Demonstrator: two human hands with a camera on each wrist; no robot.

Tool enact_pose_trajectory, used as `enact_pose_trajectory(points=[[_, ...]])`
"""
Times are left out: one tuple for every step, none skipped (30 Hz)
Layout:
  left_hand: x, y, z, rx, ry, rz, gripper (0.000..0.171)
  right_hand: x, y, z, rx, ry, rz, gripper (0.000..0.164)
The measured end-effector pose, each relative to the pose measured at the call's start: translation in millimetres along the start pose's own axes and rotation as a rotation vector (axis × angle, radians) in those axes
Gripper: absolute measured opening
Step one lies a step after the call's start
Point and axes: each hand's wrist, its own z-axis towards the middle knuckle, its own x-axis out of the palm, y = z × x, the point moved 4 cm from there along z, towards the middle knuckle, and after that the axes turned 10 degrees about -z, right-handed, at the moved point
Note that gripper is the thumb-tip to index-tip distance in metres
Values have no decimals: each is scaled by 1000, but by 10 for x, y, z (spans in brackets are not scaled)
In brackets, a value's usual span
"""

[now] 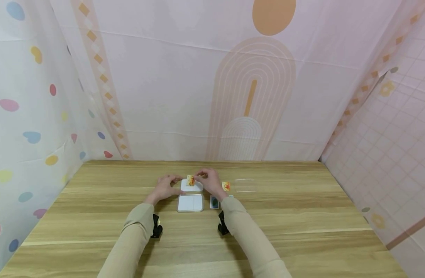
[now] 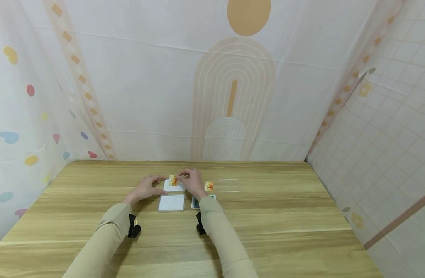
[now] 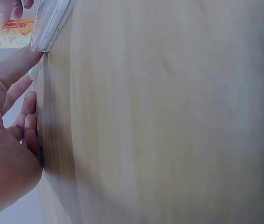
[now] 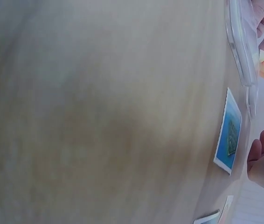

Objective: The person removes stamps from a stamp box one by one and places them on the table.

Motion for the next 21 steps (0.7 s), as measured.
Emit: enact_pose_trajectory(points=[[1,-2,0,3,-1,1,60,-7,-1,-3,-1,1,1,14],[1,-5,1,5,-1,0,60,-11,-4,-6,1,2,3,15],[2,-7,1,9,-2,2,60,-14,-8,-7,-2,2,6,15],[3,-9,0,12,-1,4,60,-20,-11,-9,-1,3,12,15],[5,-12,0,15,0,7,60,-26,-14,-11,0,6,15,15],[6,-10,0,12,-1,5,60,-34,-16,-12,-2,5,18,15],[6,-10,-2,7,0,1,60,-43,-18,-12,-1,4,22,15],[5,-9,-3,3,3,-3,60,-51,-22,-11,-1,3,25,15],[6,-7,-4,-1,7,-5,60,-61,-27,-11,0,2,30,15],[7,-5,-5,-7,9,-12,60,-75,-29,-12,2,0,32,15],[7,-2,-5,-13,11,-20,60,-86,-36,-13,5,-2,31,15],[6,4,-6,-19,12,-26,60,-99,-42,-13,6,-7,33,15],[6,5,-7,-19,13,-26,60,-112,-48,-14,10,-9,30,16],[5,7,-6,-17,15,-26,60,-126,-53,-16,12,-11,30,16],[4,8,-6,-16,14,-26,60,-140,-57,-18,15,-12,33,16],[3,10,-5,-14,13,-24,60,-154,-64,-20,16,-13,33,16],[2,11,-5,-12,12,-23,60,-169,-68,-22,13,-15,35,16],[1,11,-5,-10,12,-21,60,-184,-73,-22,10,-15,40,16],[0,10,-5,-6,13,-23,60,-199,-77,-23,6,-16,43,16],[1,7,-6,-3,15,-24,60,-214,-84,-23,3,-16,47,16],[1,7,-5,0,15,-26,60,-228,-91,-23,1,-17,51,16]])
